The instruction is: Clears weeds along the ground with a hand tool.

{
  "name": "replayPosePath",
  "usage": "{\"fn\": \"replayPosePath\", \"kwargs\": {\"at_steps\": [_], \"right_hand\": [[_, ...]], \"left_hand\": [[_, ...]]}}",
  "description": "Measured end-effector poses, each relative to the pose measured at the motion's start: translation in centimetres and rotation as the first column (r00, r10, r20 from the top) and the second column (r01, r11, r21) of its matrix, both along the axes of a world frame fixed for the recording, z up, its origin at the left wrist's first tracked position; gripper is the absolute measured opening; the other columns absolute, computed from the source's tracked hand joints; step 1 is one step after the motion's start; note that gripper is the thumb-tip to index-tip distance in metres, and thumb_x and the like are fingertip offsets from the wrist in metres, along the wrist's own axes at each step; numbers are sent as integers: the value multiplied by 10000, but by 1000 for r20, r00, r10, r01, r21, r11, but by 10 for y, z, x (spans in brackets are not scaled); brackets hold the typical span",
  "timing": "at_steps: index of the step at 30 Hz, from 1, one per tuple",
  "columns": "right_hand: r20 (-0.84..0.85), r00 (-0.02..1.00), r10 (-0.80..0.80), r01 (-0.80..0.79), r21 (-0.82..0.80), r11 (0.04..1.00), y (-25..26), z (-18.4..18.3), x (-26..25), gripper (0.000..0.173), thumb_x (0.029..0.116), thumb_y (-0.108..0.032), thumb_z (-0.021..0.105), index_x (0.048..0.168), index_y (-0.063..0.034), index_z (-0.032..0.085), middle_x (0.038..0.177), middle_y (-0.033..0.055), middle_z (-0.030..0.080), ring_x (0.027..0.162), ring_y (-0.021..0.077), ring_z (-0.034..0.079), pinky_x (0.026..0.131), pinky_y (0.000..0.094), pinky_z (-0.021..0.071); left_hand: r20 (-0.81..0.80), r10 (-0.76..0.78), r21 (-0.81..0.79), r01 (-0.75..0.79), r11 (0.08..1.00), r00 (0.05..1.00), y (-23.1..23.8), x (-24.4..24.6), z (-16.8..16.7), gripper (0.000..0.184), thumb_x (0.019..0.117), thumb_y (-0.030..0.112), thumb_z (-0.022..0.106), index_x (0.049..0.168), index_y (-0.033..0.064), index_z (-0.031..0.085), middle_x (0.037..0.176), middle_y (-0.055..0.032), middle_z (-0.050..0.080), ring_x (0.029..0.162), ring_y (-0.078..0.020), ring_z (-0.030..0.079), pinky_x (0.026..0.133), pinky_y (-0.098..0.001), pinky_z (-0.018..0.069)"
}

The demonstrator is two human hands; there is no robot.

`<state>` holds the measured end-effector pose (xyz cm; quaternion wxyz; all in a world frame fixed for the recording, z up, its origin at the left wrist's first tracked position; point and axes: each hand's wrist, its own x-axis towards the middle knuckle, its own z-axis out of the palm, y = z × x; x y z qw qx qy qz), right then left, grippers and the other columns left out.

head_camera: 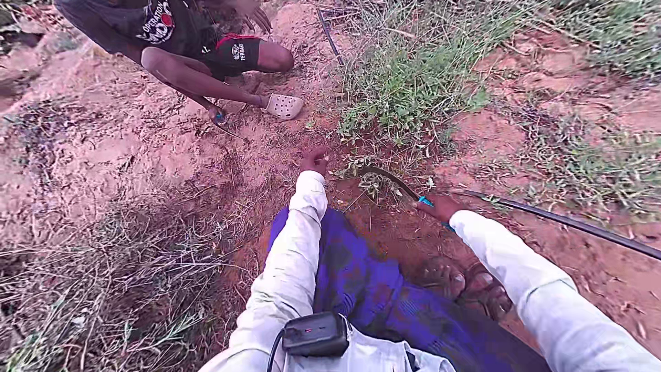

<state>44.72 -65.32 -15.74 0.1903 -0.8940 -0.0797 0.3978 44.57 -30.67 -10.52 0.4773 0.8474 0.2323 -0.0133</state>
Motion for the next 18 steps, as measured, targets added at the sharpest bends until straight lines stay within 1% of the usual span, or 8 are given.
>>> {"fn": "replayPosePath", "kwargs": {"at_steps": [4,6,8,9,10,12,15,18], "right_hand": [[53,994,-98,98,0,995,-22,4,-19,648,1084,-462,481,1435,83,476,1280,384,583,1175,528,595,1020,655,429],[70,981,-181,178,49,983,-10,14,-32,638,1087,-445,483,1430,92,466,1251,389,594,1151,531,610,1000,659,441],[102,951,-293,274,168,947,-5,22,-38,596,1106,-409,446,1401,108,478,1146,375,610,1006,484,641,914,627,471],[109,931,-349,319,224,921,-7,25,-39,576,1112,-404,429,1368,108,496,1089,347,618,935,446,646,876,605,480],[121,918,-378,339,258,905,-10,28,-38,560,1116,-406,414,1343,98,503,1024,302,623,848,392,652,824,573,504],[122,905,-409,353,322,878,-18,34,-38,535,1114,-404,418,1324,79,512,910,228,615,710,305,633,718,504,530],[70,932,-356,308,366,878,-29,33,-45,493,1099,-416,449,1269,40,524,775,96,566,580,175,577,598,371,527],[69,959,-274,235,343,910,-31,22,-53,537,1075,-413,520,1300,74,529,848,206,622,672,301,623,689,496,529]], "left_hand": [[-52,518,-405,-492,770,854,37,5,-28,379,1077,104,545,1448,40,503,1402,-222,563,1177,-306,590,969,-496,492],[-69,575,-313,-565,763,815,52,13,-35,405,1035,52,606,1428,-4,526,1405,-242,573,1213,-315,590,998,-474,494],[-211,382,-30,-396,918,900,57,19,-41,456,1015,64,650,1429,-72,517,1475,-262,540,1394,-326,519,1168,-447,399],[-353,208,114,-179,977,912,58,23,-42,471,1026,99,643,1438,-83,505,1516,-253,509,1454,-318,464,1216,-440,342],[-521,59,238,79,968,852,53,29,-41,481,1044,163,620,1457,-58,511,1556,-233,480,1499,-314,412,1244,-462,295],[-678,-31,336,347,876,734,39,44,-55,453,1045,191,613,1444,-14,553,1554,-219,491,1495,-330,421,1232,-508,317],[-686,-18,346,348,871,727,6,62,-91,433,1068,160,564,1434,-68,526,1536,-279,480,1476,-384,433,1211,-537,346],[-638,-8,342,292,893,770,-24,67,-122,736,942,212,742,1555,16,385,1551,-249,468,1445,-363,475,1177,-533,401]]}}
